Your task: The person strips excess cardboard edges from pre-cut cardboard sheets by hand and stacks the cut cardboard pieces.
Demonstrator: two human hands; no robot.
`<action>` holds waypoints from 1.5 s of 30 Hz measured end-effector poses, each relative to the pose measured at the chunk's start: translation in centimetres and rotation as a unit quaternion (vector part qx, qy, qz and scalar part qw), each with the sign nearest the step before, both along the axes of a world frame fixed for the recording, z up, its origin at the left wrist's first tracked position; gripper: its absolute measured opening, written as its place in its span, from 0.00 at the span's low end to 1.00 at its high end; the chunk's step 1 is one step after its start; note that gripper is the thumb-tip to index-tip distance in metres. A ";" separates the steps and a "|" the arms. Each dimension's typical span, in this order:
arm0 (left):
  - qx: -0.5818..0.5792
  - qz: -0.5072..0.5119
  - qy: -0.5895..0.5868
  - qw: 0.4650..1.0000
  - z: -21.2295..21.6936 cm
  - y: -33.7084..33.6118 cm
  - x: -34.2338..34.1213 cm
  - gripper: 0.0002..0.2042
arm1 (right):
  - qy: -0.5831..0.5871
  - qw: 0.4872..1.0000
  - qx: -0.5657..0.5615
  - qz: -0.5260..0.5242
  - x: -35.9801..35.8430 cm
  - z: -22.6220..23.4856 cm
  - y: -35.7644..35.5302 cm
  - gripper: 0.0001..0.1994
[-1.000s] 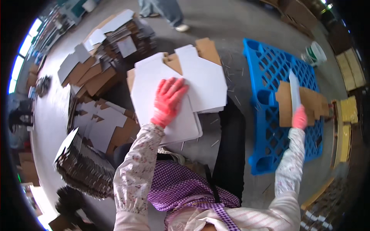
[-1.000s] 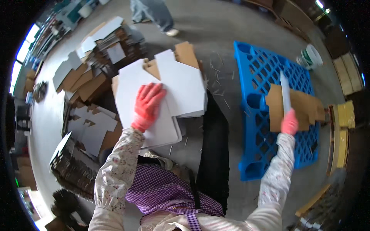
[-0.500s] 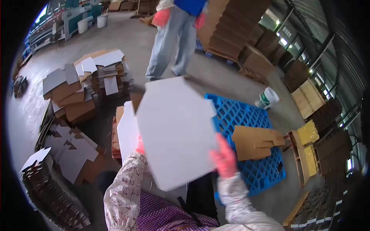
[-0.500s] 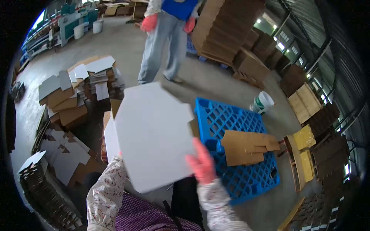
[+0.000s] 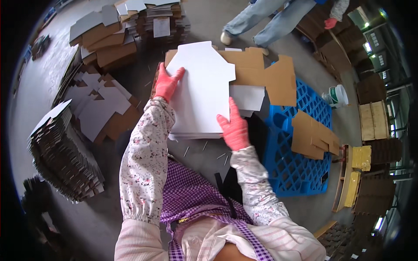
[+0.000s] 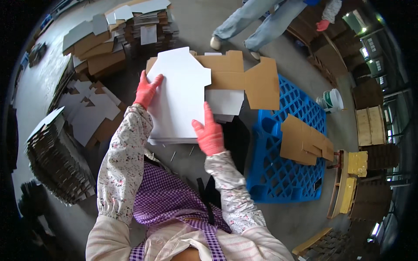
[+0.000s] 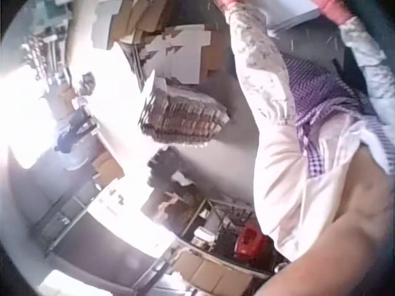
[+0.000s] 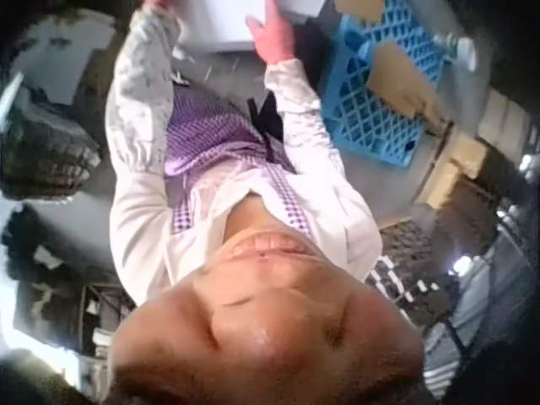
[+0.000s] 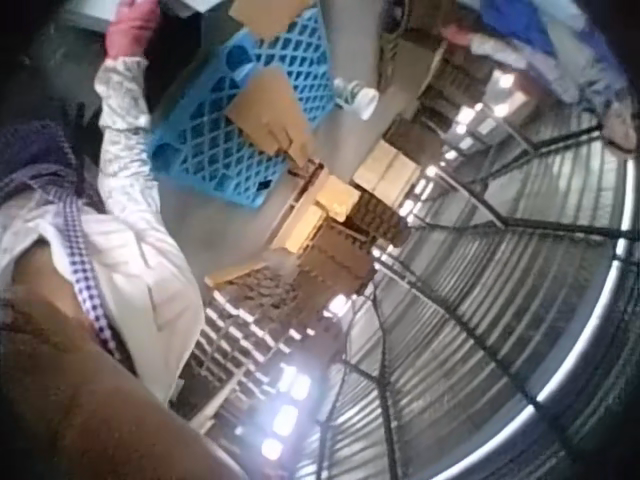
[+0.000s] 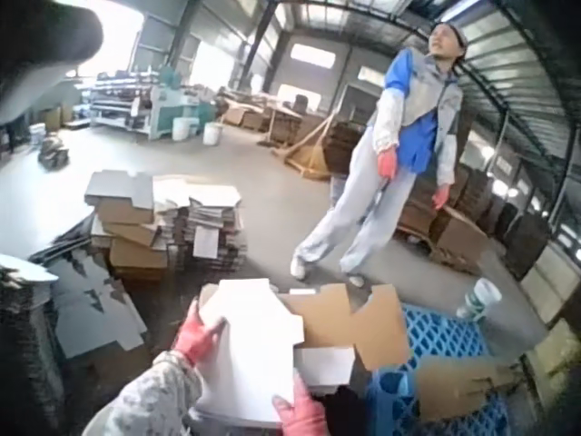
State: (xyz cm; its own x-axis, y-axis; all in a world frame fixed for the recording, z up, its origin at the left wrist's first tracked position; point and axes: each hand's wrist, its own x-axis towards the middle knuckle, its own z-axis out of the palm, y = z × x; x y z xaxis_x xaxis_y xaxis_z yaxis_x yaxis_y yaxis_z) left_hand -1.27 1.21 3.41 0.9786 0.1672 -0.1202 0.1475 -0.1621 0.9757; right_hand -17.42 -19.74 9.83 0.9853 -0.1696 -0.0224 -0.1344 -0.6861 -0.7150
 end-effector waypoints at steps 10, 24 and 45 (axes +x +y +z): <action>0.174 0.048 -0.077 0.981 -0.2 0.1 -1.2 0.39 | -0.244 0.947 -0.077 -0.192 2.9 5.8 -15.5 0.21; 0.049 0.043 -0.102 0.993 -1.2 0.1 -1.2 0.33 | -0.062 0.928 -0.362 -0.070 8.4 0.8 -3.1 0.41; 0.415 -0.064 -0.444 0.792 1.7 -9.1 5.1 0.16 | -0.185 0.892 -0.404 -0.084 19.6 0.5 -4.1 0.38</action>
State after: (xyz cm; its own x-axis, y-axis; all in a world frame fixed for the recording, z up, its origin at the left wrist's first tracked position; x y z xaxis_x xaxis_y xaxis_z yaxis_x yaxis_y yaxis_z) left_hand 3.84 -7.89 5.09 0.6316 -0.2781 0.7237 -0.6053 -0.7601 0.2362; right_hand 2.22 -23.81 10.36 0.8586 -0.1285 0.4962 -0.1411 -0.9899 -0.0121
